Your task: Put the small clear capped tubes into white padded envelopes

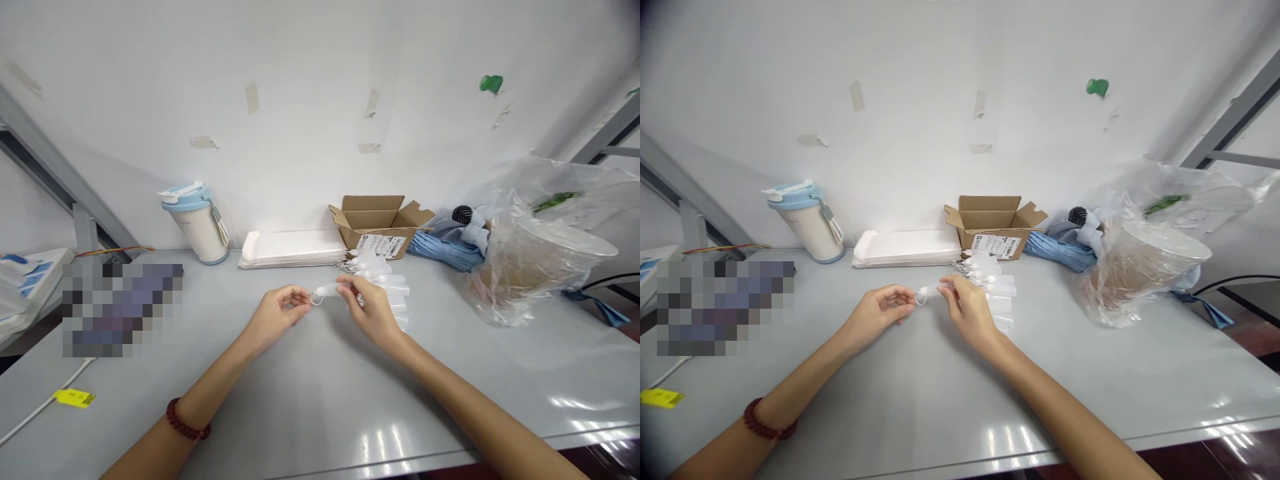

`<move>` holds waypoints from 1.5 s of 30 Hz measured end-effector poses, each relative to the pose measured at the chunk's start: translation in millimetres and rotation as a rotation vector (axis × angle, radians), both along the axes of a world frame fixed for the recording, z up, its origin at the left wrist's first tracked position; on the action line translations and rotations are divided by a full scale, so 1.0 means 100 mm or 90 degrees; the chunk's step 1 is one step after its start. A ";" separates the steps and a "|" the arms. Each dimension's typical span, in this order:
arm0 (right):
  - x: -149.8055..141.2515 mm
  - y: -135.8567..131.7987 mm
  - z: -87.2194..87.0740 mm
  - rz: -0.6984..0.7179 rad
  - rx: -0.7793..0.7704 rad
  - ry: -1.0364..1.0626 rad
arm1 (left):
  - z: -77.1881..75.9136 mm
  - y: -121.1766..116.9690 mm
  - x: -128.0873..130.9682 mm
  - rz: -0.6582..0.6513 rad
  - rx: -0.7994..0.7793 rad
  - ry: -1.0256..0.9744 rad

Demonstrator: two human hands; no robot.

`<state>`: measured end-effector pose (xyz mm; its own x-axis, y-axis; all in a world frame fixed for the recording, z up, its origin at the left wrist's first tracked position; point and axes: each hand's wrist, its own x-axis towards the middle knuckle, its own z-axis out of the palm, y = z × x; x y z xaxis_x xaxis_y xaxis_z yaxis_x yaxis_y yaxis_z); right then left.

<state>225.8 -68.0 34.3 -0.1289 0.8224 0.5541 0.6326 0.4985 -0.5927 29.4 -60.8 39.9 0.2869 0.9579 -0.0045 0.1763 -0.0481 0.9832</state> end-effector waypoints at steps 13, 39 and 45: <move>0.01 0.02 0.05 0.019 -0.024 0.037 | 0.03 0.11 -0.13 0.028 0.047 0.077; 0.10 0.02 0.22 0.218 -0.285 0.179 | 0.17 -0.09 -0.05 0.000 0.093 0.068; 0.09 0.00 0.20 0.212 -0.285 0.152 | 0.19 -0.09 -0.05 -0.020 0.108 0.070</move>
<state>234.9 -67.6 54.6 -0.3337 0.9191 0.2095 0.3089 0.3166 -0.8968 24.9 -70.1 59.4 0.3227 0.9384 0.1236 0.2780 -0.2188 0.9353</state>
